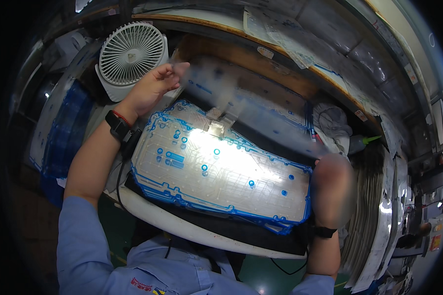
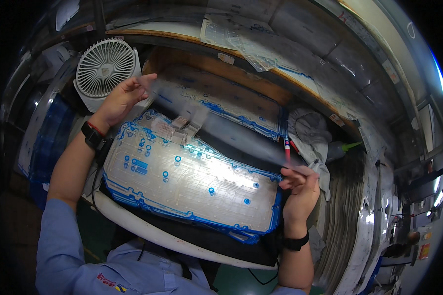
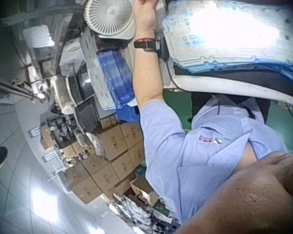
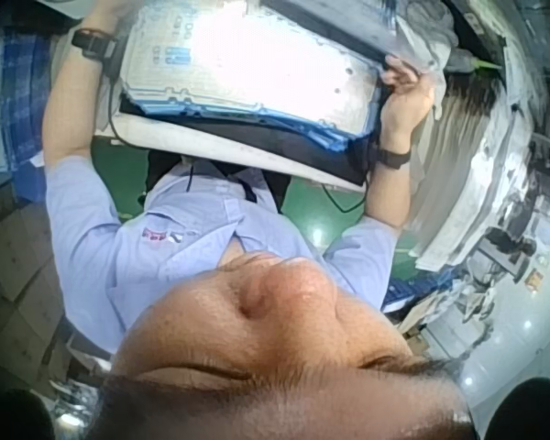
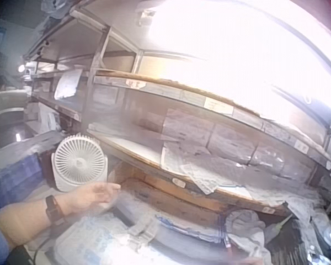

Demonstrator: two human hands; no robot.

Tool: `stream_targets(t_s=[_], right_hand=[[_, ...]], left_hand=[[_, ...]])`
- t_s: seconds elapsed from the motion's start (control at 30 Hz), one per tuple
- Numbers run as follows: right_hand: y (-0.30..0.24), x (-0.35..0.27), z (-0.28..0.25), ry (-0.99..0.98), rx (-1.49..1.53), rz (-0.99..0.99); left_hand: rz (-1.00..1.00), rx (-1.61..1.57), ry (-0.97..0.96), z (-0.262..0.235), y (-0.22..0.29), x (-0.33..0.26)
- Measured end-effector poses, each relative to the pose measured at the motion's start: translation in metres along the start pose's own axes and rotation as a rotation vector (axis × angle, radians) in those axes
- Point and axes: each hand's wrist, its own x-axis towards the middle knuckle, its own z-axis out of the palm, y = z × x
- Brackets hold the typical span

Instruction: Cleaning transparent electronic membrane sheets using a liquid from a squeeze bottle and a cloth.

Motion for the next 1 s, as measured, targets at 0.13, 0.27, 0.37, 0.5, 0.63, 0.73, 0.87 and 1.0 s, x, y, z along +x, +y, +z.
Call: stream_targets(t_s=[0.13, 0.27, 0.37, 0.5, 0.63, 0.73, 0.87, 1.0], right_hand=[[0.013, 0.01, -0.04, -0.239, 0.049, 0.051], [-0.001, 0.001, 0.002, -0.198, -0.08, 0.049], [-0.001, 0.002, -0.002, -0.194, -0.08, 0.082], [0.005, 0.005, -0.006, -0.173, -0.045, 0.076], [0.005, 0.005, -0.006, -0.175, -0.035, 0.084], [0.005, 0.004, -0.006, -0.189, -0.015, 0.081], [0.003, 0.003, -0.005, -0.203, 0.014, 0.072], [0.004, 0.005, -0.004, -0.209, 0.048, 0.063]], left_hand=[[-0.084, -0.018, -0.061, -0.002, 0.004, 0.002], [-0.151, 0.019, -0.053, -0.001, 0.007, 0.0], [-0.169, 0.002, 0.019, 0.011, 0.015, 0.0], [-0.239, -0.039, -0.047, 0.009, 0.008, 0.0], [-0.326, 0.107, -0.14, 0.002, 0.008, -0.001], [-0.327, 0.144, -0.095, 0.006, 0.012, -0.003], [-0.311, 0.171, -0.062, 0.009, 0.014, -0.002], [-0.28, 0.123, -0.016, 0.001, 0.003, 0.0]])
